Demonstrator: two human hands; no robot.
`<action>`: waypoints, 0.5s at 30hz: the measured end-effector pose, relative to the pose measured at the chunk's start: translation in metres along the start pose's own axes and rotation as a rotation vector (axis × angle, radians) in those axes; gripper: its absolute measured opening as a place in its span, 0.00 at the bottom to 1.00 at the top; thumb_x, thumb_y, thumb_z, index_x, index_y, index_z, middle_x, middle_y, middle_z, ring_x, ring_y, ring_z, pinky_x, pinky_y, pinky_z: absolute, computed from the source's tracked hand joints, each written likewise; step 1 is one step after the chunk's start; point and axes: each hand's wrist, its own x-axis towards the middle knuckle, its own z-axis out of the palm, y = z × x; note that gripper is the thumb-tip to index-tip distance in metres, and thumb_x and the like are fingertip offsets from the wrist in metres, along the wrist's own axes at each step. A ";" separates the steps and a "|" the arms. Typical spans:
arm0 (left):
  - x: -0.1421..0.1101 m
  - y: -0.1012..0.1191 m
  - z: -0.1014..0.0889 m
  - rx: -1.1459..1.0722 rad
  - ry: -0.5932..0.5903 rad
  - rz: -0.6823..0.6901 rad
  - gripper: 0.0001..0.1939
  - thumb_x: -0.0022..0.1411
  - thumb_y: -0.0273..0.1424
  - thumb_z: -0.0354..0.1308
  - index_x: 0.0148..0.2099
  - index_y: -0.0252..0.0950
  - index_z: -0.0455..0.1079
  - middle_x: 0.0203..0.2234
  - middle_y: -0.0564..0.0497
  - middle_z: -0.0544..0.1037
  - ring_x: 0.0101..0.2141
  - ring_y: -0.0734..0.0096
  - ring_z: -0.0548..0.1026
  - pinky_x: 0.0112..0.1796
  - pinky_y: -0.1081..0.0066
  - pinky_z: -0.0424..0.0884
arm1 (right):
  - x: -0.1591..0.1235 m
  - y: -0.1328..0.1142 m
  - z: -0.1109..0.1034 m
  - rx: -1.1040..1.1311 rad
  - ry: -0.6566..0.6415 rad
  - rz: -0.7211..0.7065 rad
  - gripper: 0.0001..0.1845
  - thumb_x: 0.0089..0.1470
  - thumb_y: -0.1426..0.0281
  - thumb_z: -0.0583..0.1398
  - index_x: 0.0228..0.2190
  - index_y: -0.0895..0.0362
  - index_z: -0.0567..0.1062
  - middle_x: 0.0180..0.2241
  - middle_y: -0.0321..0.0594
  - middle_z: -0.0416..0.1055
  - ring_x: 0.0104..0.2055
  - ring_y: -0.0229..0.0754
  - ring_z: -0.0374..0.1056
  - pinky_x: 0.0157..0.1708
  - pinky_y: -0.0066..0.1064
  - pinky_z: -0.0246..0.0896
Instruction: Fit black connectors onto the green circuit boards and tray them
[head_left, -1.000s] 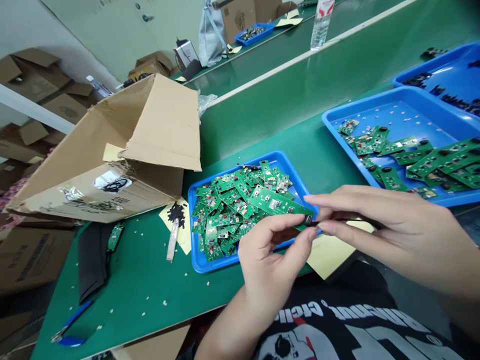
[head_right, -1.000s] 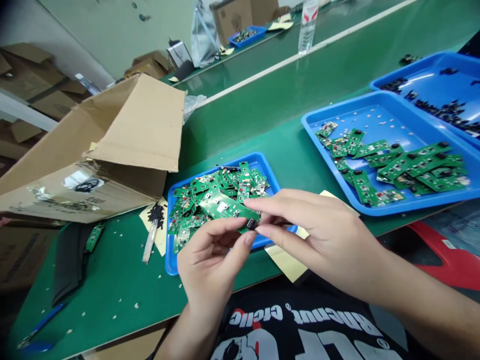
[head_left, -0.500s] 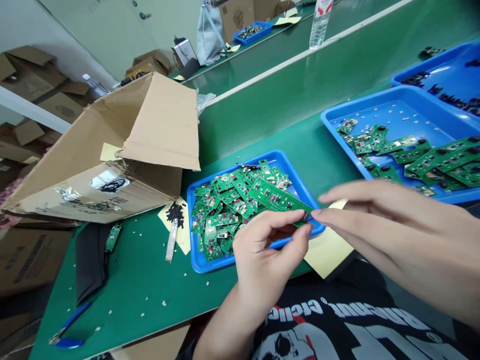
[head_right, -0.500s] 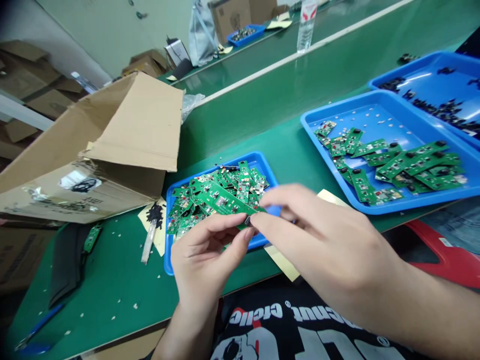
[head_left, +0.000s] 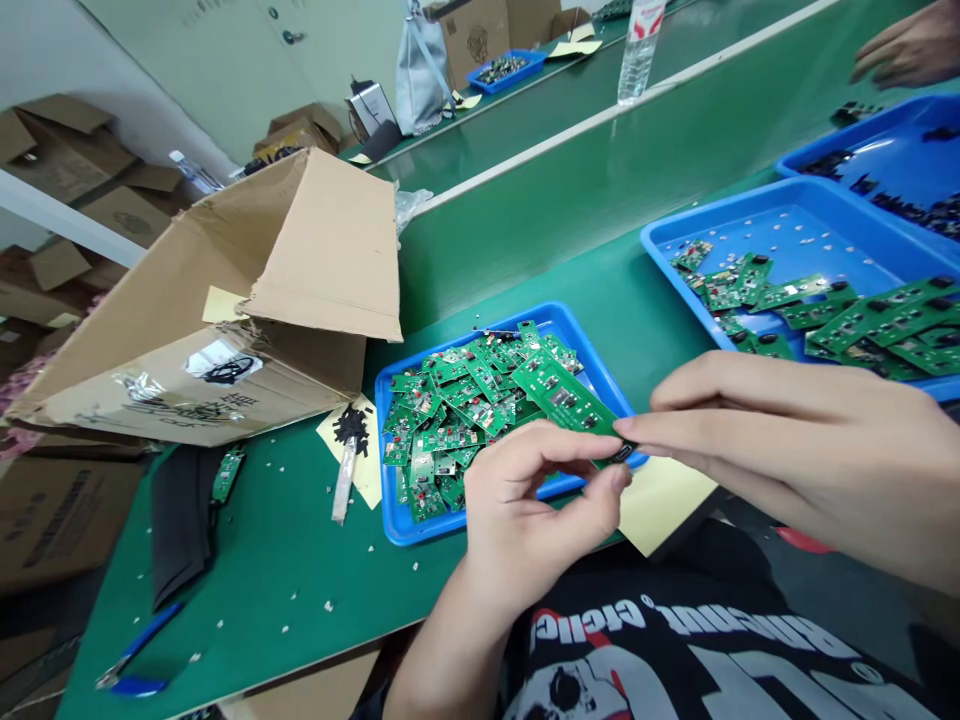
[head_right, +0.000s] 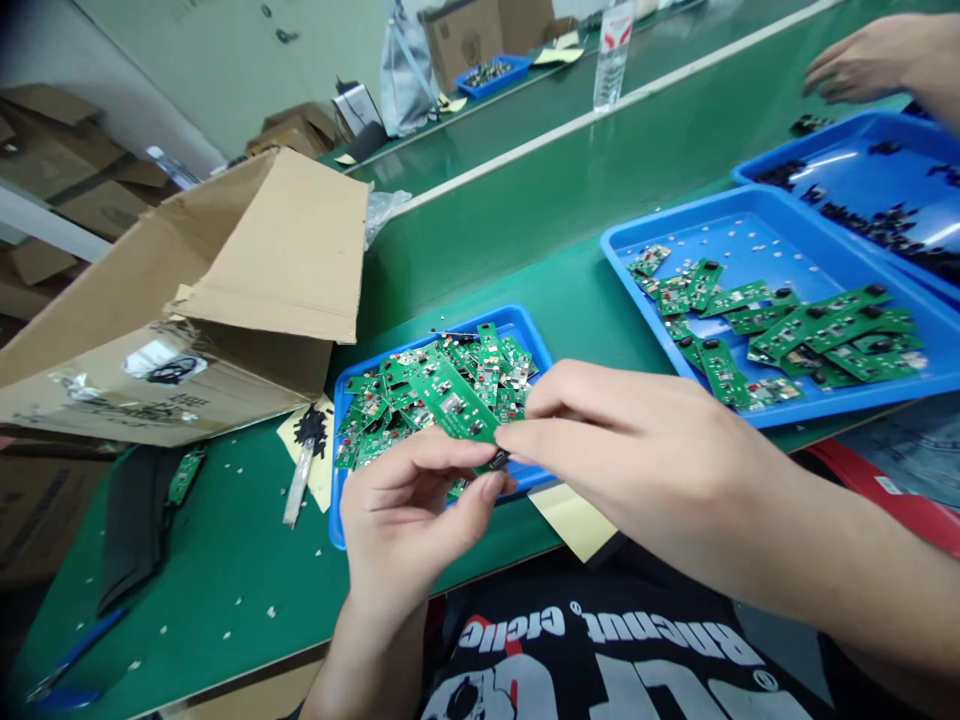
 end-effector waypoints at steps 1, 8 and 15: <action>0.001 0.000 -0.002 -0.002 -0.032 0.032 0.07 0.58 0.23 0.74 0.38 0.38 0.83 0.25 0.53 0.83 0.24 0.75 0.78 0.26 0.78 0.76 | 0.000 0.003 -0.003 0.024 -0.020 -0.025 0.16 0.77 0.74 0.50 0.44 0.54 0.77 0.39 0.37 0.75 0.34 0.30 0.72 0.33 0.21 0.68; 0.009 0.004 -0.012 -0.100 -0.219 0.022 0.12 0.58 0.17 0.71 0.41 0.39 0.81 0.30 0.53 0.84 0.29 0.76 0.80 0.33 0.80 0.78 | 0.009 0.013 -0.012 0.234 -0.071 -0.113 0.12 0.76 0.75 0.52 0.44 0.54 0.76 0.40 0.35 0.76 0.37 0.28 0.74 0.38 0.17 0.69; 0.013 0.009 -0.017 -0.307 -0.294 -0.289 0.12 0.56 0.21 0.76 0.39 0.37 0.79 0.28 0.54 0.81 0.29 0.76 0.81 0.31 0.80 0.78 | 0.001 0.008 -0.007 0.112 -0.013 -0.078 0.13 0.77 0.73 0.50 0.45 0.51 0.74 0.42 0.33 0.78 0.38 0.30 0.74 0.39 0.20 0.70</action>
